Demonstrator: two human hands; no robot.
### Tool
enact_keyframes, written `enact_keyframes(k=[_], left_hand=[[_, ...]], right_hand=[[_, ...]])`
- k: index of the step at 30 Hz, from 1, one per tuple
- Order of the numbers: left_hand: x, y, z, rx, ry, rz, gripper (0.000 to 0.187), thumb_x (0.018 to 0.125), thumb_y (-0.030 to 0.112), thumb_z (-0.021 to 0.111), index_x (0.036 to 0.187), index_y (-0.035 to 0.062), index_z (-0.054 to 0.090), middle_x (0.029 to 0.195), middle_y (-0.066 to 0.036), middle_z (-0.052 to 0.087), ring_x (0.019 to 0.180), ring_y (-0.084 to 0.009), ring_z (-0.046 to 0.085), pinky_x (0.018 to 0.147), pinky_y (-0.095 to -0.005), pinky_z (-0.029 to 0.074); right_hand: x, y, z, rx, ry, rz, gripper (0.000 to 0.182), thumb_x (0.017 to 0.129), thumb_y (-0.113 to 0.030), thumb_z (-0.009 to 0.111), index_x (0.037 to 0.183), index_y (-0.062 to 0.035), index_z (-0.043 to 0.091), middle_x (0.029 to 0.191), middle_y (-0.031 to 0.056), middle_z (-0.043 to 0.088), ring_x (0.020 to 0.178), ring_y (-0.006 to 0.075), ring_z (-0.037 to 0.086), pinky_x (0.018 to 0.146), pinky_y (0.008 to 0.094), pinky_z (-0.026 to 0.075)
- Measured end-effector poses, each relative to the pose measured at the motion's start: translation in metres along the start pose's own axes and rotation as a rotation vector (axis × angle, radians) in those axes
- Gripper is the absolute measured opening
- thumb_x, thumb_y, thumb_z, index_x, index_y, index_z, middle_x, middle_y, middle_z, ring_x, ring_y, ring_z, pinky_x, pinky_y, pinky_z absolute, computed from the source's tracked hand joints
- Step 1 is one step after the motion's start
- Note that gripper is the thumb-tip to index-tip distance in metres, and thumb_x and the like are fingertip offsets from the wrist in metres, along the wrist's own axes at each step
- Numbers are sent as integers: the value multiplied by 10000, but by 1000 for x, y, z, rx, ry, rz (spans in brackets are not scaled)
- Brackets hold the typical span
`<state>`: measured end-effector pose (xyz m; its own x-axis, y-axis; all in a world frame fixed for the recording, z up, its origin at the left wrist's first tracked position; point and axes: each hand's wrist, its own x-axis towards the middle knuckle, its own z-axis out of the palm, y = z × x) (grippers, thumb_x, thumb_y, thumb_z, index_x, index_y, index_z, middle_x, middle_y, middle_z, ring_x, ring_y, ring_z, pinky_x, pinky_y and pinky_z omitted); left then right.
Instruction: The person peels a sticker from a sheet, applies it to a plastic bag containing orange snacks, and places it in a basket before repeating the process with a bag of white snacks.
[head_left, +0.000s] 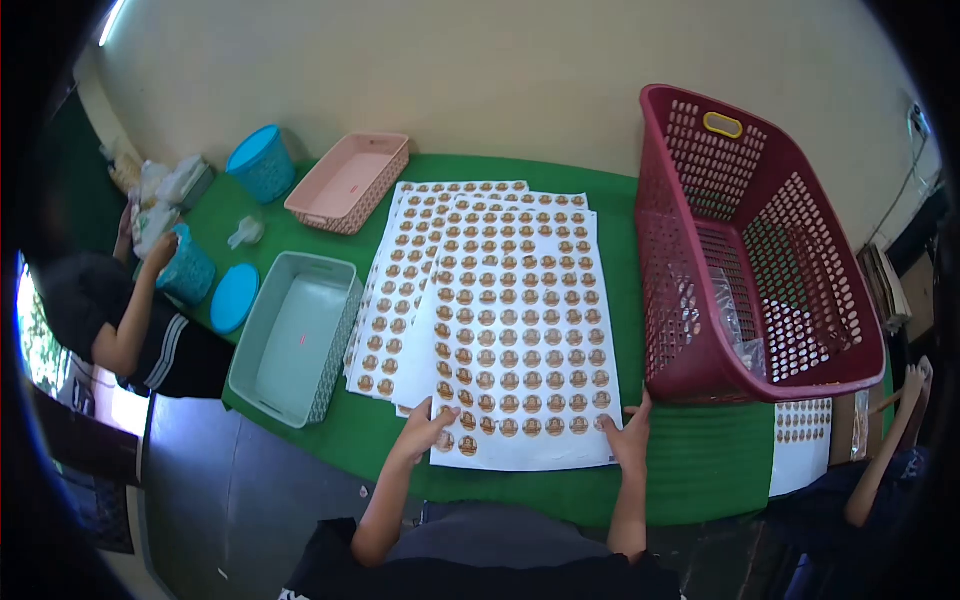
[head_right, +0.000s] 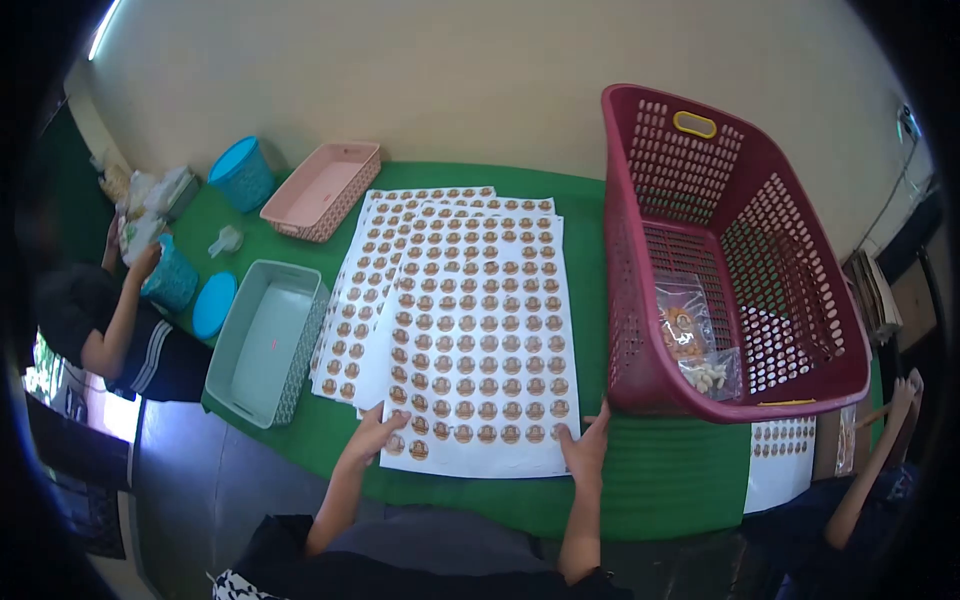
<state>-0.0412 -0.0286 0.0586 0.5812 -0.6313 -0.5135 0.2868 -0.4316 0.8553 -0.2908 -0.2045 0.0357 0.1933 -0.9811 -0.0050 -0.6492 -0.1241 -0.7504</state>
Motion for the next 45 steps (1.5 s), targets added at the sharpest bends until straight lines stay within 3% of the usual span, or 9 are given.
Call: enact_keyframes(k=[3, 8, 10, 16, 27, 32, 38, 43, 45], left_hand=[[-2, 26, -7, -33, -219, 60, 402, 765, 134, 533, 1111, -31, 414, 1019, -114, 516, 914, -168, 493, 790, -291, 392], [16, 93, -43, 299, -101, 83, 376, 764, 191, 556, 1065, -14, 462, 926, -106, 556, 739, -128, 549, 624, -244, 462], [33, 114, -65, -82, -188, 380, 362, 768, 167, 542, 1060, -28, 454, 932, -117, 559, 734, -145, 572, 636, -242, 476], [34, 203, -91, -628, -357, 547, 398, 795, 113, 449, 1142, -62, 359, 1079, -193, 480, 961, -255, 511, 814, -360, 430], [8, 197, -80, -580, -382, 638, 410, 781, 118, 479, 1127, -57, 345, 1030, -184, 507, 843, -222, 570, 717, -327, 488], [40, 128, -101, -332, -294, 462, 400, 743, 118, 562, 1078, -47, 418, 964, -128, 550, 825, -171, 565, 685, -293, 478], [68, 23, -94, 56, -106, 121, 410, 723, 176, 615, 1059, -14, 475, 954, -72, 553, 822, -125, 530, 719, -263, 434], [66, -9, -81, 270, 13, 194, 413, 697, 194, 624, 1017, -35, 499, 852, -83, 570, 708, -121, 536, 622, -254, 440], [58, -5, -70, 281, 237, 146, 451, 675, 218, 633, 1010, -47, 489, 910, -122, 534, 733, -166, 540, 623, -272, 441]], right_hand=[[12, 12, 6, 220, -225, 11, 652, 697, -16, 558, 1233, -67, 190, 1066, 190, 451, 920, 212, 502, 744, 297, 419], [18, -68, -10, 615, -284, -187, 617, 703, 29, 503, 1235, -78, 208, 904, 176, 562, 858, 213, 550, 739, 295, 425], [25, -103, -23, 845, -318, -185, 614, 721, 47, 478, 1242, -72, 175, 925, 180, 550, 870, 188, 545, 712, 274, 441], [46, -189, -59, 1229, -338, -380, 538, 763, 77, 404, 1221, -20, 139, 977, 222, 505, 833, 187, 552, 700, 257, 460], [32, -192, -91, 999, -168, -612, 591, 774, 57, 414, 1249, -21, 72, 970, 245, 508, 849, 197, 558, 699, 249, 467], [10, -135, -35, 871, -70, -485, 547, 763, 65, 428, 1238, -23, 173, 1072, 177, 480, 913, 168, 532, 588, 134, 445], [-8, -26, 39, 634, -159, -223, 558, 737, 21, 490, 1228, -40, 231, 1051, 169, 493, 852, 202, 552, 591, 236, 449], [-33, -23, 38, 144, -182, -155, 646, 652, -30, 572, 1209, -12, 245, 992, 186, 444, 788, 210, 499, 654, 279, 423], [-37, -19, 46, 80, -144, -187, 639, 664, -50, 565, 1210, -9, 237, 1016, 199, 413, 865, 265, 455, 737, 323, 384]])
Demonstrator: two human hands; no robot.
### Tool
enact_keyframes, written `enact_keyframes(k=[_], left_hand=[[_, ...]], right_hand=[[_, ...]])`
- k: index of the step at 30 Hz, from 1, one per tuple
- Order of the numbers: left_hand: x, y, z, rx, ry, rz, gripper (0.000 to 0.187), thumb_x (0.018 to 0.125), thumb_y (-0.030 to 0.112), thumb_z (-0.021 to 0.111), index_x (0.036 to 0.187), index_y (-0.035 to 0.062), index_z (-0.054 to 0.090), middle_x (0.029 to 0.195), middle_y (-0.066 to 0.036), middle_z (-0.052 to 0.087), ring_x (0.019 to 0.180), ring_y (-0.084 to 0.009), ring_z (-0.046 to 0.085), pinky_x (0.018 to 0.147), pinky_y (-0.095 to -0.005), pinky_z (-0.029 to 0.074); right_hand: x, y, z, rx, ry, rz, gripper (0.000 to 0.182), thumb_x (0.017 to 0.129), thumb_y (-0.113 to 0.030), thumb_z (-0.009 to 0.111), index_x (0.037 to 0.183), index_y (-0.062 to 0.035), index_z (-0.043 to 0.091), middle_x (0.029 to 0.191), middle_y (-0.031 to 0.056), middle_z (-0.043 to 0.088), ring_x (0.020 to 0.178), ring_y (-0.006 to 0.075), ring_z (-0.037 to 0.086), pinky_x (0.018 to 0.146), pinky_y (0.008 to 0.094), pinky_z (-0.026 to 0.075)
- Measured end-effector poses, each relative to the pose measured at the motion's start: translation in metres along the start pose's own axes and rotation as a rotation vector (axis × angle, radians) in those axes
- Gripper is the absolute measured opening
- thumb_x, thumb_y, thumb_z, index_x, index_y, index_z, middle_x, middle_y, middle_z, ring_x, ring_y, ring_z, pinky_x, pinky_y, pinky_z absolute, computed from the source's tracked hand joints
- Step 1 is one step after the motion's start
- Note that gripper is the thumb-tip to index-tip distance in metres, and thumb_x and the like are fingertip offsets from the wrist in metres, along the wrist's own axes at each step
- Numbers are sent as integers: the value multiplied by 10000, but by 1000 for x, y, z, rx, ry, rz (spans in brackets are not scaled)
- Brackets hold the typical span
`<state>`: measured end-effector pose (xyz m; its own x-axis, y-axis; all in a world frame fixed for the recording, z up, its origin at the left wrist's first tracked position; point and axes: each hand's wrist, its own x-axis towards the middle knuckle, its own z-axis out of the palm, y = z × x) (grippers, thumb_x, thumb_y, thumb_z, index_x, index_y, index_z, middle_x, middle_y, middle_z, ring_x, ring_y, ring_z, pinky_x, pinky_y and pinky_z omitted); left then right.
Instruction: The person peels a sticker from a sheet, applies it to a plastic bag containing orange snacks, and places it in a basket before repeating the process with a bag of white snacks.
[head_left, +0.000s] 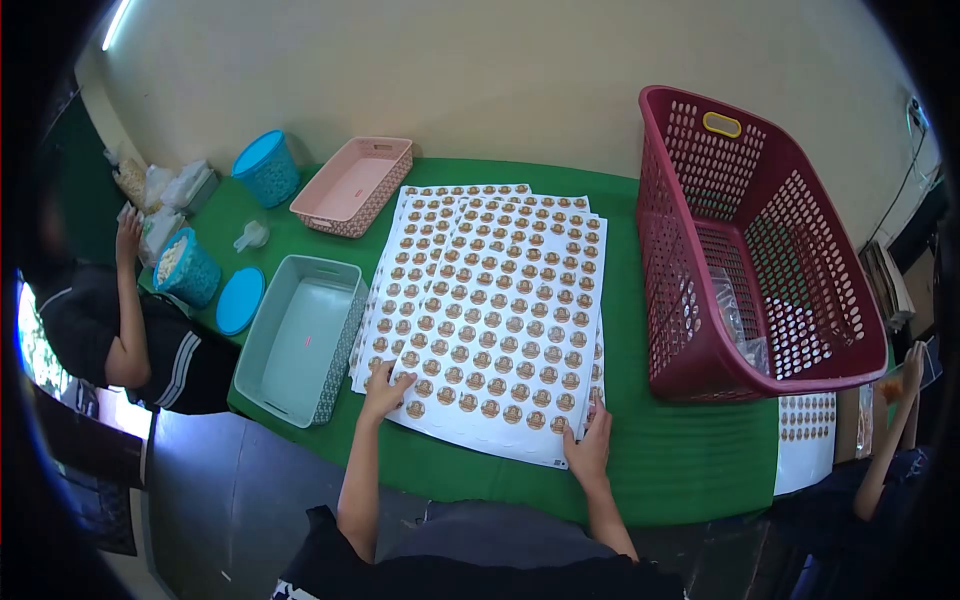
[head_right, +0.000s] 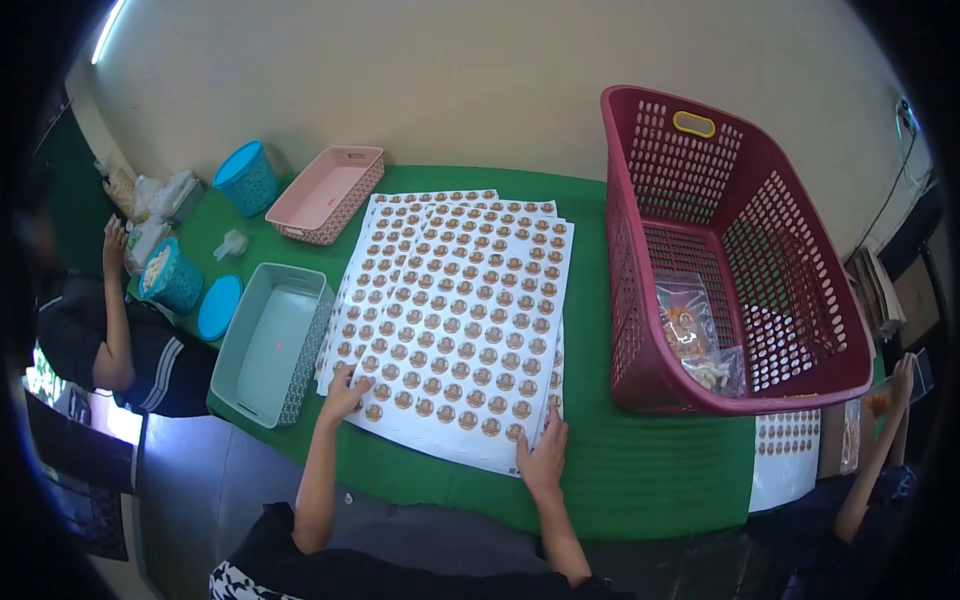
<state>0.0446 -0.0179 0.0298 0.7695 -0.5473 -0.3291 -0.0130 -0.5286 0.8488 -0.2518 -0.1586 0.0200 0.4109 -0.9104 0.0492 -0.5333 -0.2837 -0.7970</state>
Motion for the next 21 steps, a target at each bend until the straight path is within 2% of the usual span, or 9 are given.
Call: enact_keyframes(k=[1, 3, 7, 10, 13, 14, 15, 18, 21], left_hand=[[8, -14, 2, -8, 6, -4, 451, 675, 218, 633, 1010, -47, 489, 910, -122, 534, 733, -166, 540, 623, -272, 441], [28, -54, 9, 526, 296, 493, 472, 667, 249, 624, 996, -57, 479, 970, -165, 481, 779, -219, 533, 634, -298, 442], [28, -51, 14, 457, 327, 411, 475, 668, 273, 606, 986, -56, 477, 1043, -205, 428, 836, -256, 513, 639, -313, 438], [16, -12, 5, 97, 104, -3, 477, 673, 291, 598, 995, -42, 485, 842, -176, 551, 695, -208, 558, 577, -304, 443], [24, -5, -3, 155, -35, -19, 480, 673, 296, 597, 1001, -40, 496, 742, -136, 573, 618, -183, 557, 553, -292, 445], [29, -11, -1, 119, -12, 63, 478, 672, 288, 594, 1019, -27, 503, 806, -161, 579, 668, -216, 568, 600, -308, 445], [30, -14, 2, 109, -3, 71, 478, 672, 288, 594, 1019, -27, 503, 806, -161, 579, 668, -216, 568, 600, -308, 445], [28, -13, 13, 310, 241, 439, 403, 682, 216, 573, 1020, 5, 513, 842, -203, 565, 770, -324, 549, 689, -357, 420], [-19, 47, 11, 292, 218, 471, 322, 694, 160, 548, 974, 4, 533, 823, -206, 551, 768, -336, 533, 672, -359, 415]], right_hand=[[-1, 1, 3, -67, 39, -26, 632, 676, -70, 558, 1212, -5, 229, 1041, 212, 381, 942, 320, 412, 819, 367, 345], [-3, -2, 5, -140, 31, -45, 649, 670, -78, 565, 1210, 5, 215, 1044, 216, 370, 974, 326, 383, 851, 372, 313], [3, -1, 2, -191, 39, -69, 699, 645, -81, 593, 1204, 22, 186, 1051, 220, 349, 991, 323, 377, 845, 365, 333], [11, 6, -4, 51, -3, 36, 714, 627, -69, 612, 1195, 30, 189, 1056, 210, 338, 961, 300, 400, 764, 340, 397], [19, 23, -3, 158, -55, 22, 724, 620, -59, 620, 1192, 35, 187, 1029, 196, 351, 923, 271, 418, 660, 306, 440], [20, 19, -6, 265, -139, 139, 730, 624, -81, 626, 1193, 43, 185, 1003, 181, 363, 897, 253, 420, 623, 284, 447], [22, 20, -2, 263, -138, 124, 730, 624, -81, 626, 1193, 43, 185, 1003, 181, 363, 897, 253, 420, 623, 284, 447], [20, 25, 9, 118, -107, 57, 736, 625, -117, 634, 1196, 58, 203, 947, 153, 381, 819, 208, 442, 591, 257, 422], [22, 26, 10, 160, -109, 96, 734, 625, -117, 634, 1195, 59, 207, 903, 135, 399, 770, 190, 445, 601, 257, 412]])
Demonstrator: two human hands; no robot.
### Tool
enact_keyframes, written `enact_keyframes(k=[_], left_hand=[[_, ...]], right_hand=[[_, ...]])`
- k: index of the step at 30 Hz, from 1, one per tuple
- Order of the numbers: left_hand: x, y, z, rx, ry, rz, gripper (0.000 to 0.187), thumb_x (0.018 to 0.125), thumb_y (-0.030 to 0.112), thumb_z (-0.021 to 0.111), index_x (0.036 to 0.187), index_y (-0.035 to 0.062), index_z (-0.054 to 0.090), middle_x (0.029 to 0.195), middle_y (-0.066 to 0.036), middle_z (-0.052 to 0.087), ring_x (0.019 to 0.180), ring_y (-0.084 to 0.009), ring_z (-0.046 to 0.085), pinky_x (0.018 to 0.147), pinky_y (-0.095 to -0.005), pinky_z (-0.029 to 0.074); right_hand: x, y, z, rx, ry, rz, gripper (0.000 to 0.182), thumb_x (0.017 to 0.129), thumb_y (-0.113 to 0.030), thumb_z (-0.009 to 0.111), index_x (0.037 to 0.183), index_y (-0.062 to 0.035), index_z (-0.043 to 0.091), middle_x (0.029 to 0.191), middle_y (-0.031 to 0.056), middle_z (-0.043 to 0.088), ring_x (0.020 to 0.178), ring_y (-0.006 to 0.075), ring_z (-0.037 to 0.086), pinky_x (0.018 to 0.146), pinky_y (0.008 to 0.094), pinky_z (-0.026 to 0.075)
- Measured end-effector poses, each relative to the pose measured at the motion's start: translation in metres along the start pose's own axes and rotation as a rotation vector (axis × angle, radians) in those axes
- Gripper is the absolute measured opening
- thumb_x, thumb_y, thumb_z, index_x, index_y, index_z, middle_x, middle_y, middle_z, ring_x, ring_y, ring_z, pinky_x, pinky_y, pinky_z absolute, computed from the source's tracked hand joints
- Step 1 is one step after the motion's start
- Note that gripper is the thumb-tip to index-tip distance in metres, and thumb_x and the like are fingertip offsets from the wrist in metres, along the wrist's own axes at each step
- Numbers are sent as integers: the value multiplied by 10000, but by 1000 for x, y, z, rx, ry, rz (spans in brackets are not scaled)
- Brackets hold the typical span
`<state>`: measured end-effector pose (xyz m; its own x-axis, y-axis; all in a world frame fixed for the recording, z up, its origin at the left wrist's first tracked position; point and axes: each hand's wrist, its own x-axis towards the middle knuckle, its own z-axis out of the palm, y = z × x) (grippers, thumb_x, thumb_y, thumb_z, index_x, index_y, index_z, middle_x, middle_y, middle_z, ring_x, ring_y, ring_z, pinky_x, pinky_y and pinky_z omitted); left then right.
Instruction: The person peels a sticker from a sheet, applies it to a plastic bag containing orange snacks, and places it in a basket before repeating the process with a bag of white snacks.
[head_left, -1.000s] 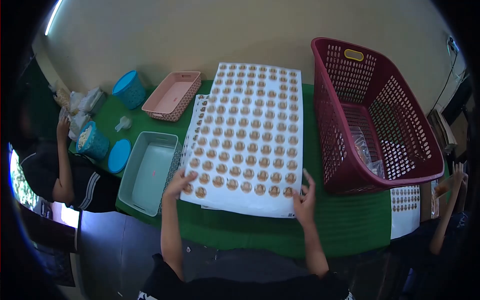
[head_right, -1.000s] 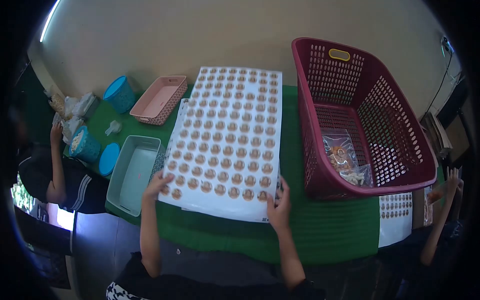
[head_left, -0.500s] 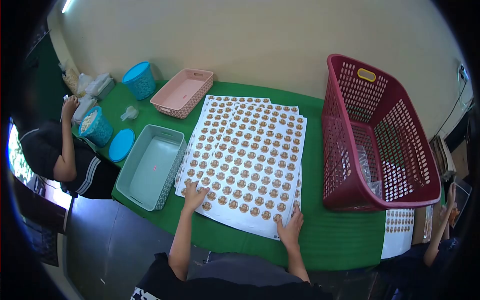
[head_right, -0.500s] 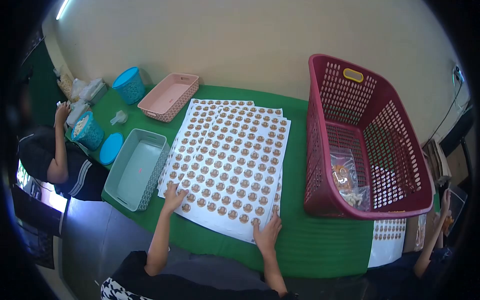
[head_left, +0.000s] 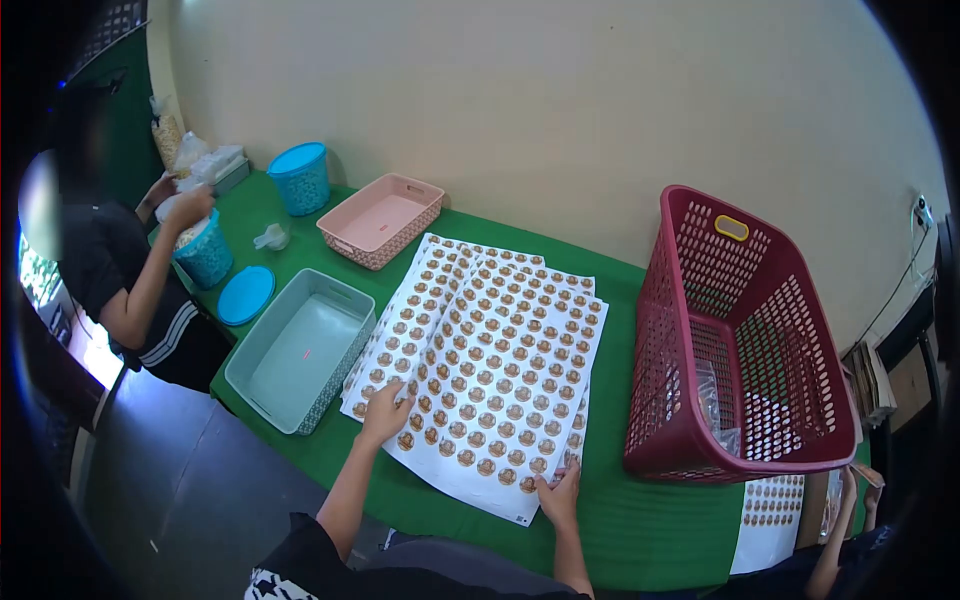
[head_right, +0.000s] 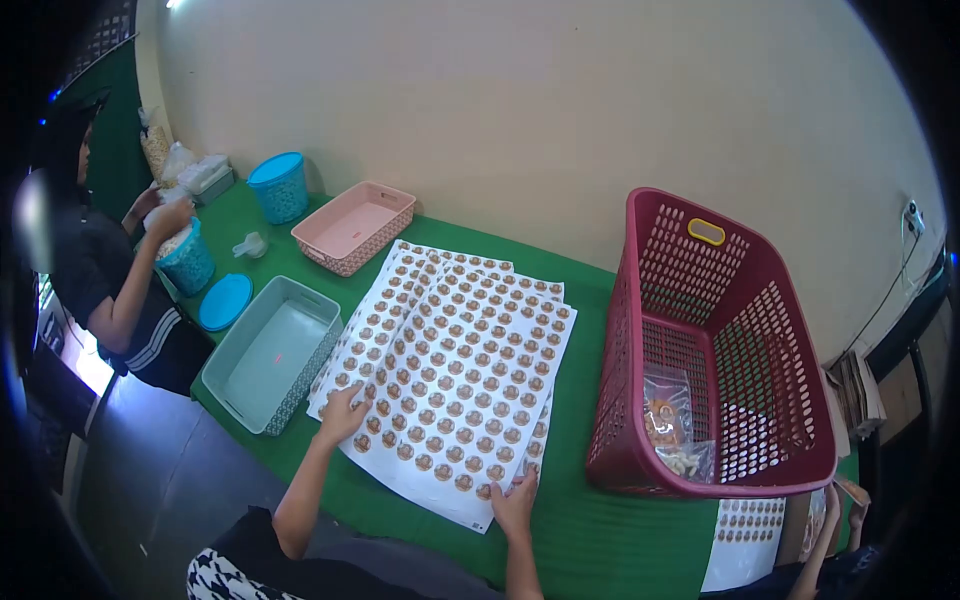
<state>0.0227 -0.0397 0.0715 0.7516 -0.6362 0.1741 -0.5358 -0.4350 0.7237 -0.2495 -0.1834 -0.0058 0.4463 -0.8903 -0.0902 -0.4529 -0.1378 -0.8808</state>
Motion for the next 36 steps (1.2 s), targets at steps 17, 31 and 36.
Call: enact_keyframes(k=[17, 31, 36], left_hand=[[-11, -76, -53, -229, 632, -251, 288, 696, 151, 604, 940, 29, 511, 945, -107, 479, 739, -186, 504, 594, -285, 421], [67, -173, -71, -2023, 637, -759, 626, 705, 315, 508, 1235, 105, 249, 1307, -109, 167, 1166, -259, 202, 909, -483, 176], [88, -183, -62, -2166, 809, -961, 610, 716, 375, 472, 1229, 115, 269, 1246, -65, 269, 1163, -246, 219, 908, -466, 183]], right_hand=[[-1, -8, -5, 213, 90, -26, 598, 672, 0, 556, 1174, -7, 232, 973, 117, 399, 739, 157, 439, 622, 257, 409], [-6, 9, 0, 219, 125, -84, 615, 655, 20, 552, 1178, 4, 227, 944, 109, 390, 738, 148, 426, 642, 245, 395], [-10, 4, -3, 168, 122, -113, 615, 652, 14, 559, 1171, 21, 230, 934, 109, 397, 744, 158, 429, 659, 261, 390]])
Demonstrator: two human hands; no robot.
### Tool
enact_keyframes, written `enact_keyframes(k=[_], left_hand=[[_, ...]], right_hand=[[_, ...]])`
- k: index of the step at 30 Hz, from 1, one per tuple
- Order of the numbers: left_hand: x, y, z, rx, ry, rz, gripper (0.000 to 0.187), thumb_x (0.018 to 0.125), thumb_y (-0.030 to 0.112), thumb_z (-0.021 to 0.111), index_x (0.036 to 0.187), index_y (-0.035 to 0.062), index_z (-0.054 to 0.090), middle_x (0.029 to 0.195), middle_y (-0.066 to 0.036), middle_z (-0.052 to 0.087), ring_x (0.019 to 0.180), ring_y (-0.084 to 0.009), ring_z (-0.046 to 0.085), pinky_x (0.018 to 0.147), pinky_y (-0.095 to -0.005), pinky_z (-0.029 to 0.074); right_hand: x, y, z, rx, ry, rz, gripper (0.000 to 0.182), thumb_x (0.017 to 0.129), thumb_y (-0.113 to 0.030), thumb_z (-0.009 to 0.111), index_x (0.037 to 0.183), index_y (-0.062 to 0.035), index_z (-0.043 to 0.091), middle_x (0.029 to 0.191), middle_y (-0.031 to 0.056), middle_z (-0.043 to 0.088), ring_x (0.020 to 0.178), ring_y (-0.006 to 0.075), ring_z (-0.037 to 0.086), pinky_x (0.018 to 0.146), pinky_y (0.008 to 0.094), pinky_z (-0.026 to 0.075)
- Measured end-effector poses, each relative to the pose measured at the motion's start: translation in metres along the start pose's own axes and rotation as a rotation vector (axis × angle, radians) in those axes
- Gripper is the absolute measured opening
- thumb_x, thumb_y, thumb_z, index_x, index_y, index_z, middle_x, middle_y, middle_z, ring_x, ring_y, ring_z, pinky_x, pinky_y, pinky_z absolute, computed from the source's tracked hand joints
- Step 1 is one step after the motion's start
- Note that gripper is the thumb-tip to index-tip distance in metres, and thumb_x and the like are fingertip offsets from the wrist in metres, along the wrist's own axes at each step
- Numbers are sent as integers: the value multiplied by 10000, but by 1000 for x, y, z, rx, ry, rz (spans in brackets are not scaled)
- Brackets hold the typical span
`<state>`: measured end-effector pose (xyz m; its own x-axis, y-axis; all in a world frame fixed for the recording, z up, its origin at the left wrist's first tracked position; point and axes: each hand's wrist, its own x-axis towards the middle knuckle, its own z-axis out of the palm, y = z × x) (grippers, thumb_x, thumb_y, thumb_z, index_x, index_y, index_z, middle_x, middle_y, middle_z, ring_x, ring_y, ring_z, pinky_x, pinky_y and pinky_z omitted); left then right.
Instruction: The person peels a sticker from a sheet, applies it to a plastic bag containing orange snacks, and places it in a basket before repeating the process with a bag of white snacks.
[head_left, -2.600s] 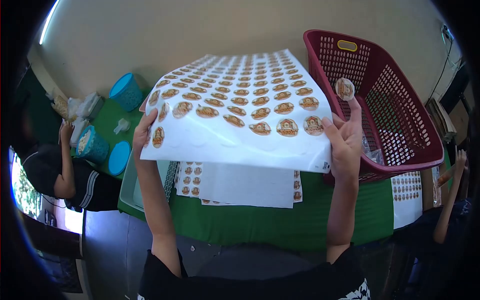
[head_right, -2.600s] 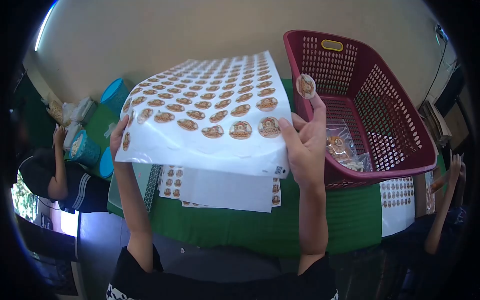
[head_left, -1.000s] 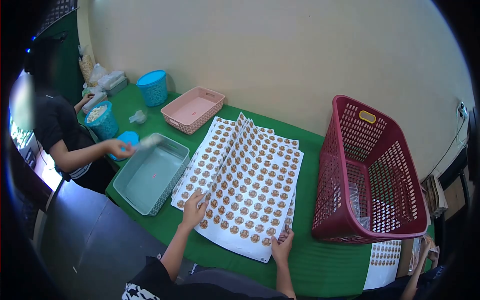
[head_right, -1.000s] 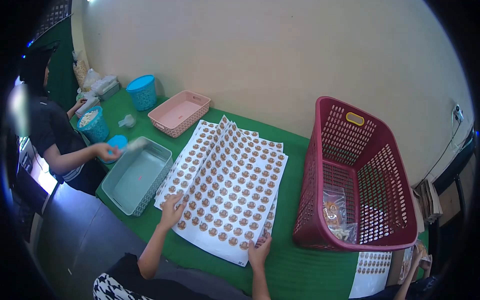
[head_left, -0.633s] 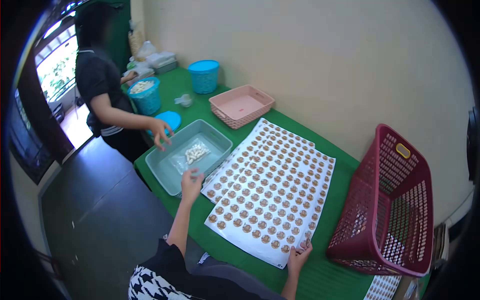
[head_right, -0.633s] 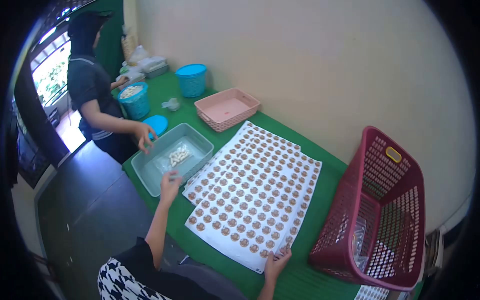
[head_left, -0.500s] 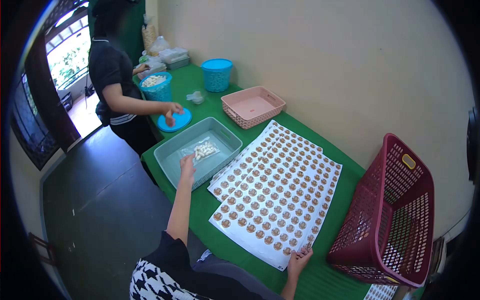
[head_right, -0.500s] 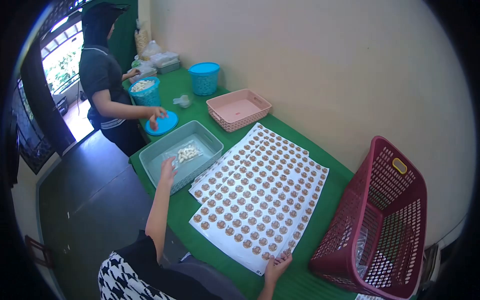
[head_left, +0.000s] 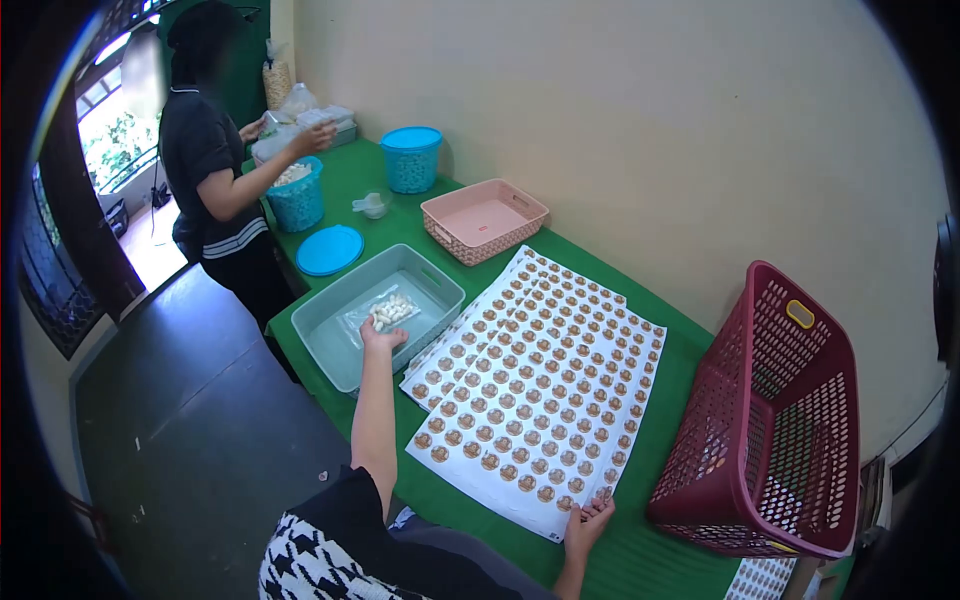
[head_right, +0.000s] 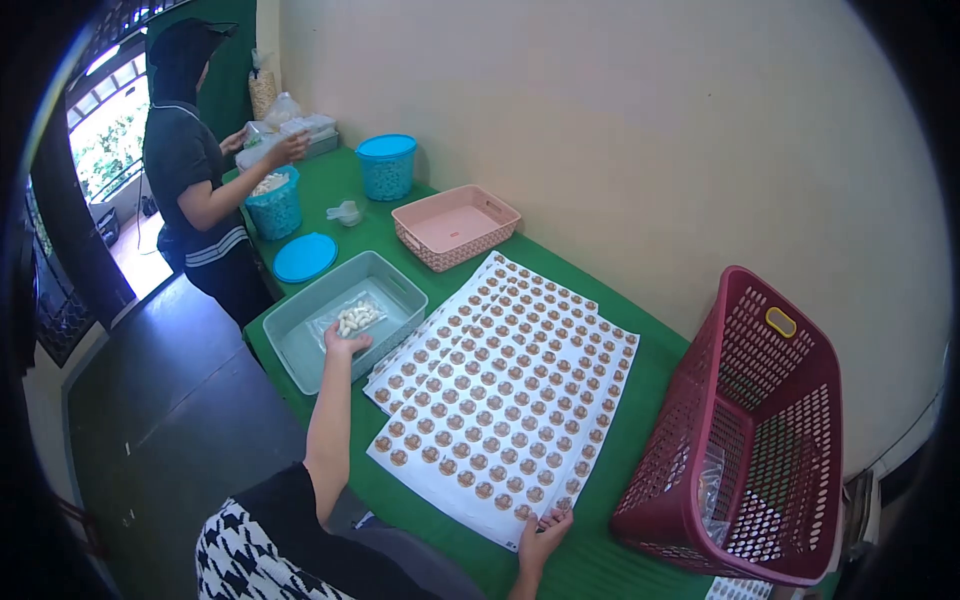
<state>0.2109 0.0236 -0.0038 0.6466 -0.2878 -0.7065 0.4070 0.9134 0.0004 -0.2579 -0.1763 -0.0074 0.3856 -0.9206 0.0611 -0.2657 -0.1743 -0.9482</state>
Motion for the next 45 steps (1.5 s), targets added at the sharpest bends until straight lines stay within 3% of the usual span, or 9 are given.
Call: enact_keyframes(k=[11, 14, 17, 20, 26, 28, 33, 40, 45], left_hand=[[39, -6, 6, 298, 196, 164, 435, 757, 336, 420, 1145, 149, 354, 1101, -48, 406, 1020, -208, 382, 868, -417, 258], [34, -19, 6, 252, 120, 597, 318, 765, 268, 408, 1044, 116, 392, 1071, -52, 427, 1001, -193, 405, 869, -344, 281], [-26, -63, 0, 550, -301, 1121, 82, 782, 138, 349, 832, 74, 340, 1181, -91, 382, 1079, -211, 368, 897, -246, 263], [-101, -128, -15, 649, -608, 997, 128, 814, 102, 347, 907, 13, 346, 1247, -181, 293, 1117, -251, 310, 951, -325, 196], [-84, -139, -25, 907, -237, 1100, 295, 746, 69, 505, 966, 21, 315, 1147, -185, 264, 1085, -292, 286, 907, -373, 213], [-81, -120, -19, 1159, -231, 1492, 385, 693, 66, 562, 986, 21, 317, 1058, -168, 288, 1054, -311, 277, 891, -398, 203], [-52, -53, 10, 1440, -135, 1646, 541, 596, 40, 606, 1057, 43, 322, 1128, -185, 267, 1076, -332, 265, 912, -421, 197], [-7, -8, 14, 2641, 220, 1161, 926, 511, 47, 661, 1273, 262, 180, 1342, -104, 59, 1230, -325, 99, 974, -477, 144], [31, -18, 7, 2950, -366, 1841, 739, 642, 47, 573, 1262, 255, 230, 1329, -76, 176, 1230, -280, 152, 978, -472, 127]], right_hand=[[0, -1, 2, -112, -18, -27, 594, 655, -3, 561, 1163, 2, 252, 930, 108, 412, 747, 155, 434, 672, 264, 394], [-1, -4, 3, -142, -23, -27, 599, 653, -12, 566, 1162, 5, 251, 929, 110, 418, 749, 158, 437, 679, 273, 393], [-1, -7, 2, -120, -39, -3, 638, 648, -47, 580, 1175, 32, 228, 947, 128, 413, 775, 188, 433, 706, 300, 382], [0, 0, 2, -101, -47, -34, 640, 649, -51, 584, 1176, 31, 230, 947, 132, 417, 787, 192, 434, 705, 301, 386], [-1, -13, -5, -119, -82, -7, 642, 664, -49, 586, 1189, 26, 226, 965, 138, 400, 793, 196, 440, 703, 295, 390], [-3, -12, -8, -113, -108, -10, 633, 667, -50, 584, 1188, 25, 233, 962, 137, 398, 799, 197, 440, 705, 296, 387], [-5, -9, -4, -142, -100, -33, 622, 661, -45, 579, 1183, 26, 250, 959, 134, 398, 786, 196, 427, 707, 304, 380], [-5, -15, 1, -189, -75, -18, 622, 654, -31, 563, 1190, 22, 251, 956, 127, 399, 769, 192, 413, 705, 307, 373], [-4, -19, 4, -234, -61, -20, 637, 640, -24, 560, 1194, 22, 249, 937, 118, 399, 776, 188, 405, 706, 302, 367]])
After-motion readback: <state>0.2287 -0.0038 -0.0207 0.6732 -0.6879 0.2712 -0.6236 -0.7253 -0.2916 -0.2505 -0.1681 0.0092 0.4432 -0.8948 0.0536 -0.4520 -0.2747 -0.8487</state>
